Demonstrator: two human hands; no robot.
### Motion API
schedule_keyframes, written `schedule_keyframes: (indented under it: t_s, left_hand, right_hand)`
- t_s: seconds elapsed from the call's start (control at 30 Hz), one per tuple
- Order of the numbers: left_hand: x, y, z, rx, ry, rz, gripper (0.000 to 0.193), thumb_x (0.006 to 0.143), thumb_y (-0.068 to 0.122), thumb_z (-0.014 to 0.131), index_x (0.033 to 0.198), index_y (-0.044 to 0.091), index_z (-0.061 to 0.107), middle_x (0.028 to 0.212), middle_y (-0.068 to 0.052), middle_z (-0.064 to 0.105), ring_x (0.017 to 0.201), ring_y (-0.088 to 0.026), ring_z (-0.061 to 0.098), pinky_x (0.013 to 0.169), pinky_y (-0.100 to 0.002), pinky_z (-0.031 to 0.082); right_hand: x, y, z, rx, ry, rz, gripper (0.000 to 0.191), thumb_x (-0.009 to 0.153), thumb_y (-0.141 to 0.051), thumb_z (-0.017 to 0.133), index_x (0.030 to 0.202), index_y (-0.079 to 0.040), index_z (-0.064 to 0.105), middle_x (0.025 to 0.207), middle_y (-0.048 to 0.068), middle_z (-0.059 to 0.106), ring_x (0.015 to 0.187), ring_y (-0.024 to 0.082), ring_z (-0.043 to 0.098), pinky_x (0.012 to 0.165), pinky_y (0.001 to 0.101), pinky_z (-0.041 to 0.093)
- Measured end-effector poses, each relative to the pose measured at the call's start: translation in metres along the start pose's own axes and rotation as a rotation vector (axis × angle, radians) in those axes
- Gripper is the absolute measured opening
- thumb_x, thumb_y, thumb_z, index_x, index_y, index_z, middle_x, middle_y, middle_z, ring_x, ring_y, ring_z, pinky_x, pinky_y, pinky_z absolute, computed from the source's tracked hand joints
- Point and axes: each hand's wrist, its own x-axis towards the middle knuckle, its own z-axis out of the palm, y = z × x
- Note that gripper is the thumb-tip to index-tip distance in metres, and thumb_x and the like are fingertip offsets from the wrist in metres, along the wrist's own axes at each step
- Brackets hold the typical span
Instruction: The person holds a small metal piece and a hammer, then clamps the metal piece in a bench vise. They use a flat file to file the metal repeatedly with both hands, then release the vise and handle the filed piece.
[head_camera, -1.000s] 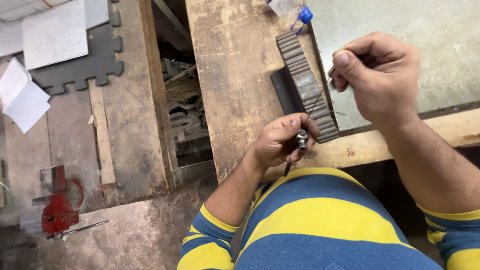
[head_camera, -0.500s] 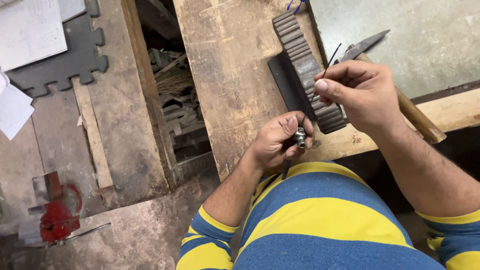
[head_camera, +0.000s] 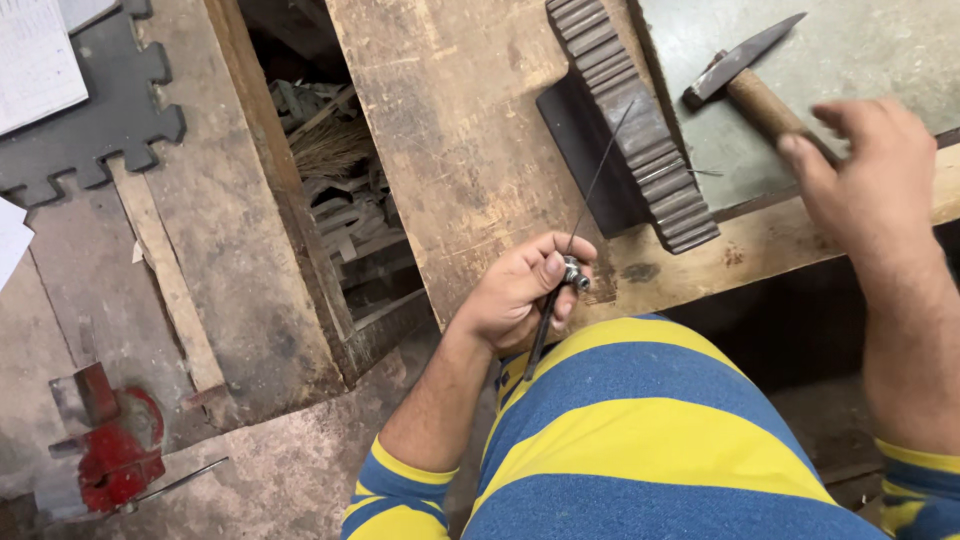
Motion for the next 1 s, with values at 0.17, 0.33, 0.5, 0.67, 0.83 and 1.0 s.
schedule_keyframes:
  t_s: [0.17, 0.33, 0.5, 0.67, 0.83, 1.0]
  left_hand:
    - [-0.008, 0.003, -0.004, -0.062, 0.038, -0.039, 0.036, 0.108, 0.019, 0.059, 0.135, -0.003, 0.052, 0.104, -0.009, 0.065, 0.078, -0.014, 0.067, 0.069, -0.031, 0.057]
    - [-0.007, 0.005, -0.003, -0.032, 0.061, -0.047, 0.034, 0.109, 0.018, 0.058, 0.135, -0.004, 0.051, 0.1, -0.009, 0.064, 0.077, -0.015, 0.067, 0.069, -0.031, 0.057]
    - [-0.004, 0.005, 0.0, 0.014, 0.064, -0.048, 0.033, 0.109, 0.017, 0.058, 0.133, -0.004, 0.052, 0.1, -0.009, 0.064, 0.077, -0.015, 0.068, 0.07, -0.032, 0.057]
    - [-0.001, 0.004, 0.0, 0.032, 0.085, -0.028, 0.033, 0.109, 0.018, 0.058, 0.132, -0.004, 0.052, 0.097, -0.008, 0.063, 0.077, -0.015, 0.068, 0.071, -0.032, 0.058]
    - [0.001, 0.003, 0.0, 0.019, 0.085, -0.014, 0.033, 0.11, 0.018, 0.059, 0.133, -0.005, 0.052, 0.095, -0.01, 0.063, 0.075, -0.015, 0.068, 0.07, -0.032, 0.058]
    - [0.004, 0.003, 0.0, 0.023, 0.106, -0.016, 0.034, 0.108, 0.017, 0.059, 0.133, -0.005, 0.052, 0.1, -0.009, 0.064, 0.076, -0.015, 0.068, 0.069, -0.032, 0.058]
  right_hand:
    - [-0.038, 0.027, 0.017, -0.202, -0.125, 0.032, 0.038, 0.099, -0.034, 0.085, 0.118, -0.004, 0.07, 0.111, 0.017, 0.066, 0.104, 0.036, 0.067, 0.09, 0.0427, 0.056]
    - [-0.045, 0.035, 0.023, 0.107, -0.409, 0.229, 0.041, 0.098, -0.026, 0.084, 0.126, -0.001, 0.069, 0.1, 0.019, 0.069, 0.087, 0.034, 0.069, 0.087, 0.0442, 0.056]
    - [-0.046, 0.026, 0.024, 1.15, -0.571, 0.697, 0.056, 0.086, -0.003, 0.07, 0.14, 0.0, 0.056, 0.097, 0.012, 0.067, 0.075, 0.02, 0.065, 0.066, 0.0344, 0.056]
    - [-0.048, 0.011, 0.017, 1.469, -0.539, 0.702, 0.065, 0.091, 0.004, 0.066, 0.154, 0.002, 0.052, 0.094, 0.01, 0.065, 0.071, 0.014, 0.063, 0.059, 0.0284, 0.053]
    - [-0.055, -0.021, -0.011, 1.101, -0.442, 0.525, 0.083, 0.087, 0.006, 0.066, 0.168, -0.001, 0.048, 0.096, 0.01, 0.063, 0.075, 0.014, 0.061, 0.064, 0.0284, 0.053]
    - [-0.046, -0.05, -0.045, 0.622, -0.282, 0.198, 0.074, 0.09, -0.002, 0.077, 0.16, -0.002, 0.051, 0.107, 0.013, 0.067, 0.082, 0.013, 0.064, 0.073, 0.0258, 0.053]
